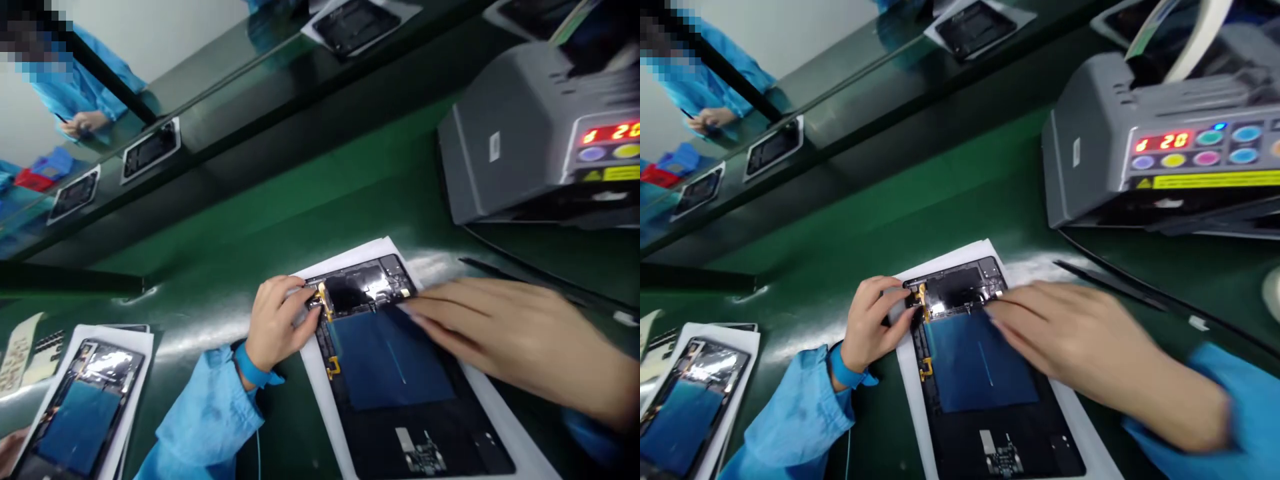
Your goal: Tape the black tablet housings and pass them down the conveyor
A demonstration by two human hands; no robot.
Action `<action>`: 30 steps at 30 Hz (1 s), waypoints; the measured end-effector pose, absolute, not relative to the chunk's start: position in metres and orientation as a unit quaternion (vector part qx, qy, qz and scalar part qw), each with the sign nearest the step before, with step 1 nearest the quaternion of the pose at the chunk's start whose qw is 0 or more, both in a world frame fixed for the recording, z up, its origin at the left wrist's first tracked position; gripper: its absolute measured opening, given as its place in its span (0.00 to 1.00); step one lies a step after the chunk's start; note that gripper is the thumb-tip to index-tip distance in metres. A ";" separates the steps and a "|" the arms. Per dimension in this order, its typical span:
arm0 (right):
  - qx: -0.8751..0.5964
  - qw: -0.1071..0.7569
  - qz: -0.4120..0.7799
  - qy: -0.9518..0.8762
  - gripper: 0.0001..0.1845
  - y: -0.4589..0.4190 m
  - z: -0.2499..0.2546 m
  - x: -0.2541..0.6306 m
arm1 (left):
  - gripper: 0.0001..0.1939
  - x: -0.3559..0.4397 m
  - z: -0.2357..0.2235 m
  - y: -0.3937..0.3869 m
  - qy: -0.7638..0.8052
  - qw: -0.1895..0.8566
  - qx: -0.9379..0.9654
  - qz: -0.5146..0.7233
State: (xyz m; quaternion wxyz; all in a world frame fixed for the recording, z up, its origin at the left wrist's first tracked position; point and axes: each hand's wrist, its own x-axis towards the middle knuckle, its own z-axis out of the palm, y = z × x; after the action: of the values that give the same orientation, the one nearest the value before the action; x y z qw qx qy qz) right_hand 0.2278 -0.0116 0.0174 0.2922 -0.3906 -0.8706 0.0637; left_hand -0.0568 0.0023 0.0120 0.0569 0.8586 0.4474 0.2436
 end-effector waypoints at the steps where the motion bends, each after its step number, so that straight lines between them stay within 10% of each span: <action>1: -0.348 0.262 0.051 -0.899 0.09 0.000 0.017 0.210 | 0.10 -0.056 0.012 0.000 0.436 0.056 0.868 0.230; 30: -0.363 0.197 -0.013 -0.910 0.05 0.033 -0.001 0.136 | 0.14 -0.056 0.007 -0.008 0.453 0.130 0.869 0.148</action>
State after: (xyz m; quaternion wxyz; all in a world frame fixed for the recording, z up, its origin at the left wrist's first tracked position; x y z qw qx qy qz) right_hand 0.1356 0.0333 -0.0007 0.1972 -0.3634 -0.9104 -0.0132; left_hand -0.0563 -0.0078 0.0067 0.1302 0.8694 0.4530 0.1480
